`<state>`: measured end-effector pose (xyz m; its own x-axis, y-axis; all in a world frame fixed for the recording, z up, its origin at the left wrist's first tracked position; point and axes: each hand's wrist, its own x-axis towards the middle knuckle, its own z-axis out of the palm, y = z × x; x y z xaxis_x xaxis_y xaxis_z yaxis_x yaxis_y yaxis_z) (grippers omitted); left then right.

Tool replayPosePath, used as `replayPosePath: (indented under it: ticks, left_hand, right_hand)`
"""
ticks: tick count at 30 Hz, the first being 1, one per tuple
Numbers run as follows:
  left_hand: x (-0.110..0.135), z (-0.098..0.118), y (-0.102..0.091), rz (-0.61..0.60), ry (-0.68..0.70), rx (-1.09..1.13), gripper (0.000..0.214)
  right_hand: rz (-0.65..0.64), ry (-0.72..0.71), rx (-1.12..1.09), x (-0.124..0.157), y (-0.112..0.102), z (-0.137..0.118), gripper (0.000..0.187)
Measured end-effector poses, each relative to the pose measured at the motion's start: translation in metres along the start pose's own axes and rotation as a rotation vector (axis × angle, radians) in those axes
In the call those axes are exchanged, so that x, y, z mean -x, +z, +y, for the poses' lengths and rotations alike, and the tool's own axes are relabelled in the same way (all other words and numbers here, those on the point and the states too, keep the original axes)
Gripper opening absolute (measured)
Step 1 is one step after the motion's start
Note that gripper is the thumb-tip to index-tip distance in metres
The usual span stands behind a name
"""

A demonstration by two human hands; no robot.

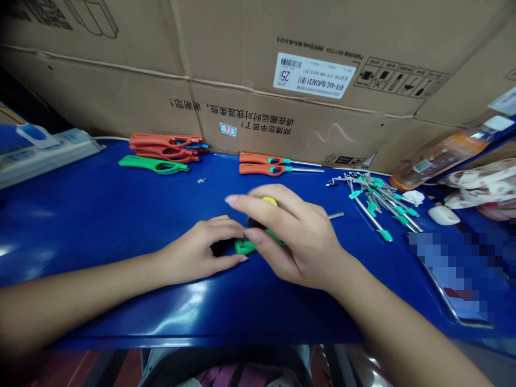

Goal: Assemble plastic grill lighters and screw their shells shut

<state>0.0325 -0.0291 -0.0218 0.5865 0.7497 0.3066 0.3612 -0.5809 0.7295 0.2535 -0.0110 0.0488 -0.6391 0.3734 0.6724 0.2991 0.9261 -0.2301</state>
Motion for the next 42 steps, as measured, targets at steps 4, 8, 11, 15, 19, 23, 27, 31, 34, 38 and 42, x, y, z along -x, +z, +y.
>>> replayPosePath:
  ticks: [4,8,11,15,19,23,27,31,34,38,42]
  left_hand:
    - [-0.0006,0.0014,-0.0004,0.001,-0.014,-0.017,0.024]
    - [-0.0011,0.0018,-0.0005,0.0,-0.005,0.007,0.028]
    - [-0.001,0.0017,-0.0002,0.006,-0.005,0.006,0.024]
    - [-0.0007,0.0015,0.0002,0.013,-0.013,-0.013,0.021]
    - [-0.0012,0.0013,0.0006,0.005,-0.017,0.002,0.02]
    - [-0.0015,0.0015,0.0009,0.01,-0.027,0.002,0.024]
    - [-0.0011,0.0017,0.0012,-0.001,-0.045,-0.006,0.024]
    - [-0.0015,0.0015,0.0015,0.012,-0.036,0.001,0.024]
    - [-0.0021,0.0015,0.0013,0.025,-0.023,-0.002,0.02]
    - [-0.0024,0.0019,0.0011,0.024,-0.04,-0.013,0.02]
    - [-0.0023,0.0022,0.0008,0.024,-0.03,-0.006,0.019]
  right_hand:
    - [-0.046,0.081,-0.171,-0.0016,-0.0017,-0.0044,0.044]
    - [0.017,-0.025,0.071,-0.0018,-0.0039,-0.0072,0.032]
    - [-0.019,0.004,0.117,0.0003,-0.0035,-0.008,0.037]
    - [-0.049,0.079,-0.128,-0.0006,-0.002,-0.0088,0.043]
    - [0.024,-0.001,0.005,-0.0031,-0.0033,-0.0087,0.033]
    - [-0.033,0.005,0.034,-0.0003,-0.0029,-0.0086,0.044]
    - [-0.077,0.075,-0.187,0.001,0.001,-0.0082,0.049]
    - [0.049,0.003,-0.047,-0.0007,0.0032,-0.0057,0.041]
    - [0.049,0.001,0.015,-0.0007,0.0024,-0.0044,0.039]
    - [-0.023,0.096,-0.213,-0.0013,0.0005,-0.0045,0.038]
    - [0.061,-0.004,-0.039,-0.0013,-0.002,-0.0035,0.029]
